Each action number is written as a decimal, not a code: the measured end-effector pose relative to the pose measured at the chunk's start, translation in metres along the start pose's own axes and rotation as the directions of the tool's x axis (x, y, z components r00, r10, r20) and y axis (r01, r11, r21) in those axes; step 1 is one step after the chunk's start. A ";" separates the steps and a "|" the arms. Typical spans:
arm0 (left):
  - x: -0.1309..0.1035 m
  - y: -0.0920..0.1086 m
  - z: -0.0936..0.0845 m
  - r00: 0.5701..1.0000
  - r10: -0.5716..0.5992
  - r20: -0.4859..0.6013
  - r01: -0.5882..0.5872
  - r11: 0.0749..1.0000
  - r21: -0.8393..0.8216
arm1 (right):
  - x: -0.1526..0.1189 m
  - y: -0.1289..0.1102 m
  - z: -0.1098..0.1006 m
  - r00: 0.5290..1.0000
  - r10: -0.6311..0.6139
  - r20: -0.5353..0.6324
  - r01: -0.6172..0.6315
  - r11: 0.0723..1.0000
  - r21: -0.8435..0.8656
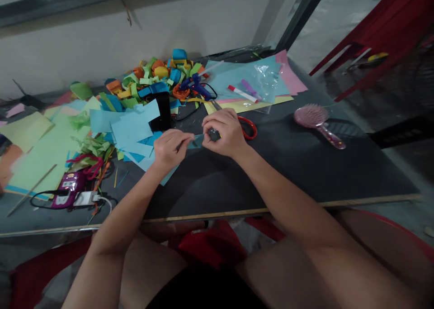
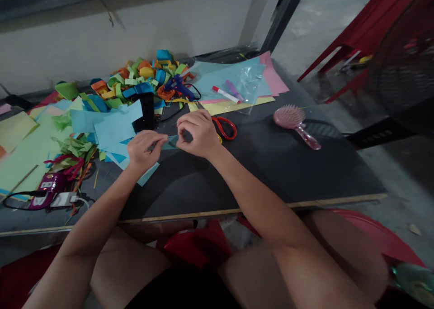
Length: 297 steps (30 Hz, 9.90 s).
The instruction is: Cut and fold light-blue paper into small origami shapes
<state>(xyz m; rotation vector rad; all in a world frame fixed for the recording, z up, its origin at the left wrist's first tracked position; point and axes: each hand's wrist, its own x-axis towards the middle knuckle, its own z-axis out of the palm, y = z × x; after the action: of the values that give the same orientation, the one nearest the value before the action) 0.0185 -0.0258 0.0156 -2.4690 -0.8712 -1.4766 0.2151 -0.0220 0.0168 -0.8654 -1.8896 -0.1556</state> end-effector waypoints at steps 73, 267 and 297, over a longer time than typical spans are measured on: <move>-0.007 -0.037 -0.006 0.905 -0.122 0.407 0.051 0.982 0.182 | -0.013 0.005 0.025 0.742 0.428 0.516 -0.666 0.553 0.500; 0.001 -0.005 0.008 0.402 -0.381 0.832 0.908 0.283 -0.309 | -0.002 -0.001 0.022 0.622 0.661 0.420 -0.749 0.344 0.566; 0.014 -0.017 -0.007 0.249 -0.617 0.746 0.947 -0.006 -0.320 | -0.017 0.019 0.019 0.948 0.317 0.026 -0.315 0.947 -0.063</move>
<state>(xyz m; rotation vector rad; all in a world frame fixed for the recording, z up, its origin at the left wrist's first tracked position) 0.0087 -0.0091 0.0279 -2.9831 -2.8078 -1.8840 0.2166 -0.0081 -0.0118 -1.2061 -1.7582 0.0020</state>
